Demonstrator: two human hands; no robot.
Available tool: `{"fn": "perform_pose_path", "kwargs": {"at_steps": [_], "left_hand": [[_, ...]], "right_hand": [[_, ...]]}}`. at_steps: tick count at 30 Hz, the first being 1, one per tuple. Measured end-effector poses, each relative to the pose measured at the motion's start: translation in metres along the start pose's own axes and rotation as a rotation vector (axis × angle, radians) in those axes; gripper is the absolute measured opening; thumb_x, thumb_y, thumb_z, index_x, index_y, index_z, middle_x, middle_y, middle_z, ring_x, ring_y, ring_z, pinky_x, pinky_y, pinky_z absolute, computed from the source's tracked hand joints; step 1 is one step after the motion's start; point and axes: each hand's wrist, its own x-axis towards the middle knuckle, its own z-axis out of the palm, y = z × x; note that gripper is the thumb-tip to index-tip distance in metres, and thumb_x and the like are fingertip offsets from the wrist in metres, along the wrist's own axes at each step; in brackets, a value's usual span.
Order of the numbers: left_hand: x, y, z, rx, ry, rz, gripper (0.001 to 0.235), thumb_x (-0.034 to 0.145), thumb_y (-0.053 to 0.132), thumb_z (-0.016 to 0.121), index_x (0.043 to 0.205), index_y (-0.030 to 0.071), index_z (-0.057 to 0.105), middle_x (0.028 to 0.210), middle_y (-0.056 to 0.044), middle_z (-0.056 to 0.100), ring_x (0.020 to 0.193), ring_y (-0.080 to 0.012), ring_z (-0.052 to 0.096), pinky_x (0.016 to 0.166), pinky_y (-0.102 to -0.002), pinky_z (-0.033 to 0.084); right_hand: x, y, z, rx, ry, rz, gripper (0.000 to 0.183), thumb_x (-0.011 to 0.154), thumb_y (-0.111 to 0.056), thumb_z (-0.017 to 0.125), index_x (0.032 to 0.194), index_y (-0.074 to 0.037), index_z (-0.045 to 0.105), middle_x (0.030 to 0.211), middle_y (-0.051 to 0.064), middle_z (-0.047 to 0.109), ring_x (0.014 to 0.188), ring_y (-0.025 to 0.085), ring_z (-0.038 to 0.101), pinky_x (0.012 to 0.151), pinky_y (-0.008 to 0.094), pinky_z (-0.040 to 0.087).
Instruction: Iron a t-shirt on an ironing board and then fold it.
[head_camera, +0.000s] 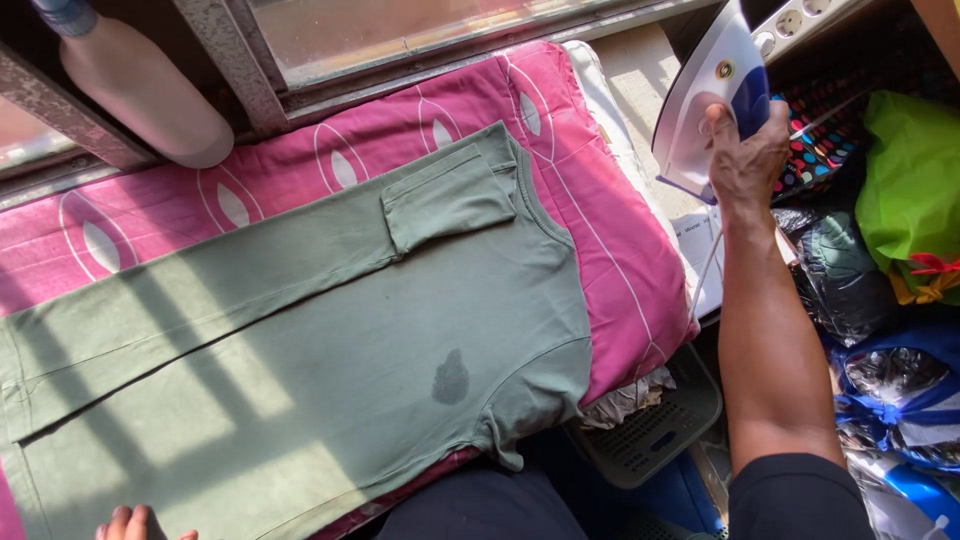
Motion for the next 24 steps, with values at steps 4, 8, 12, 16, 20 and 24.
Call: {"fn": "perform_pose_path", "kwargs": {"at_steps": [4, 8, 12, 16, 20, 24], "left_hand": [[-0.009, 0.013, -0.015, 0.09, 0.092, 0.108, 0.079, 0.069, 0.06, 0.06, 0.107, -0.009, 0.07, 0.106, -0.029, 0.067, 0.09, -0.0439, 0.06, 0.104, -0.058, 0.052], [-0.016, 0.046, -0.051, 0.222, 0.021, 0.129, 0.094, 0.066, 0.069, 0.056, 0.12, -0.006, 0.072, 0.12, -0.026, 0.072, 0.106, -0.043, 0.064, 0.105, -0.055, 0.05], [-0.031, 0.066, -0.099, 0.368, -0.054, 0.134, 0.109, 0.063, 0.077, 0.053, 0.133, -0.004, 0.074, 0.133, -0.024, 0.076, 0.121, -0.0419, 0.068, 0.107, -0.052, 0.047], [-0.002, 0.117, -0.156, 0.284, -0.193, -0.026, 0.118, 0.054, 0.073, 0.063, 0.146, -0.001, 0.065, 0.15, -0.024, 0.068, 0.141, -0.0451, 0.061, 0.118, -0.057, 0.04], [0.033, 0.11, -0.176, 0.138, -0.379, -0.159, 0.108, 0.051, 0.064, 0.079, 0.139, 0.004, 0.064, 0.148, -0.019, 0.068, 0.145, -0.0298, 0.063, 0.109, -0.04, 0.051], [0.094, 0.104, -0.197, -0.091, -0.352, -0.157, 0.059, 0.08, 0.025, 0.078, 0.126, -0.008, 0.06, 0.102, -0.026, 0.076, 0.078, -0.0335, 0.077, 0.071, -0.046, 0.065]], "right_hand": [[0.032, 0.055, 0.055, -0.006, 0.224, -0.01, 0.054, 0.107, -0.048, 0.077, 0.112, 0.0, 0.052, 0.093, 0.011, 0.066, 0.073, 0.023, 0.073, 0.068, 0.034, 0.067], [0.036, 0.143, 0.118, 0.263, 0.25, 0.014, 0.046, 0.108, -0.026, 0.076, 0.131, -0.003, 0.044, 0.112, 0.015, 0.065, 0.082, 0.024, 0.07, 0.076, 0.034, 0.064], [0.004, 0.187, 0.13, 0.551, 0.263, 0.051, 0.058, 0.108, -0.003, 0.076, 0.15, -0.005, 0.036, 0.13, 0.019, 0.065, 0.09, 0.026, 0.066, 0.083, 0.035, 0.061], [-0.01, 0.203, 0.127, 0.561, 0.231, 0.031, 0.064, 0.109, 0.006, 0.078, 0.155, -0.004, 0.035, 0.142, 0.022, 0.062, 0.109, 0.032, 0.065, 0.097, 0.037, 0.054], [-0.017, 0.146, 0.082, -0.035, 0.003, 0.357, 0.051, 0.113, -0.042, 0.073, 0.126, 0.004, 0.054, 0.107, 0.02, 0.062, 0.094, 0.032, 0.064, 0.085, 0.041, 0.051], [-0.042, 0.089, 0.057, 0.343, 0.034, 0.336, 0.041, 0.11, -0.015, 0.07, 0.133, -0.001, 0.039, 0.122, 0.017, 0.062, 0.11, 0.022, 0.064, 0.099, 0.034, 0.05]]}}
